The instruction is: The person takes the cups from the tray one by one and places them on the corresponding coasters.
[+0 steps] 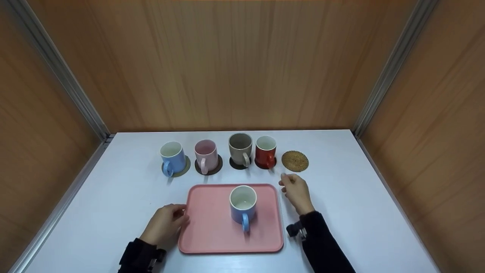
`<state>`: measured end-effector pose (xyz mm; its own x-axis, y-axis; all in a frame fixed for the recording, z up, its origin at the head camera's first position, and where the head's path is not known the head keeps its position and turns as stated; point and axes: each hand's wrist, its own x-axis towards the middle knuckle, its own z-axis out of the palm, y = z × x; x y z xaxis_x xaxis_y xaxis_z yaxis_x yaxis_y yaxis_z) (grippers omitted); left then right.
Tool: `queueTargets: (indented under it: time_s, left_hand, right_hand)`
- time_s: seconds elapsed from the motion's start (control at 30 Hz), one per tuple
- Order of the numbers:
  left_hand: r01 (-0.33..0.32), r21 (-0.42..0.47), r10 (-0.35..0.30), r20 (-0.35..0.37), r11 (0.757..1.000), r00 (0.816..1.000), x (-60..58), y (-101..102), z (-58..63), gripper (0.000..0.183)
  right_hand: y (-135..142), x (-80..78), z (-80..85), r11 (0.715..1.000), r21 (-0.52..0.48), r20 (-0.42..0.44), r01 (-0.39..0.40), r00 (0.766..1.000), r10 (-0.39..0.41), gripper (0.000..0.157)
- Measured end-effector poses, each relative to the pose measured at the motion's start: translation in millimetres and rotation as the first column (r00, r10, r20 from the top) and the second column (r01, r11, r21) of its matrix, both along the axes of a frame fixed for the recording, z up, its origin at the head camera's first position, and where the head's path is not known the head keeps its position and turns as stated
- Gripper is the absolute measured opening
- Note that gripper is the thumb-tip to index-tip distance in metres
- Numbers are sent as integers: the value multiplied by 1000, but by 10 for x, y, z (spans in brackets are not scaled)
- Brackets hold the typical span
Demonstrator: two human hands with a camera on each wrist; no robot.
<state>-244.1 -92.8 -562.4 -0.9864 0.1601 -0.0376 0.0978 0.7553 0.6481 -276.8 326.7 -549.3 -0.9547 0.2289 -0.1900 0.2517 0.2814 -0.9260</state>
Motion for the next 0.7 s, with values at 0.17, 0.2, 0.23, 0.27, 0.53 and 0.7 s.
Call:
queueTargets:
  time_s: [0.17,0.2,0.23,0.27,0.53,0.7]
  left_hand:
    - [3,8,-3,10,1000,1000,-2,1,5,36]
    - [-2,6,2,18,1000,1000,-5,4,5,36]
    - [-5,6,5,24,1000,1000,-8,2,6,36]
    - [-12,6,12,34,1000,999,-10,2,9,36]
    - [-26,5,25,59,1000,998,-30,7,6,36]
    - [-3,8,2,43,1000,999,-21,9,7,36]
  right_hand:
    - [-158,535,69,999,-36,-39,-40,998,39,42]
    - [-200,625,82,997,-40,-34,-59,998,58,41]
    - [-250,704,97,996,-44,-25,-81,996,80,42]
    - [-299,770,107,993,-47,-15,-104,995,103,42]
    - [-618,956,109,930,-36,42,-365,929,367,45]
    - [-731,979,70,880,-96,73,-465,878,472,43]
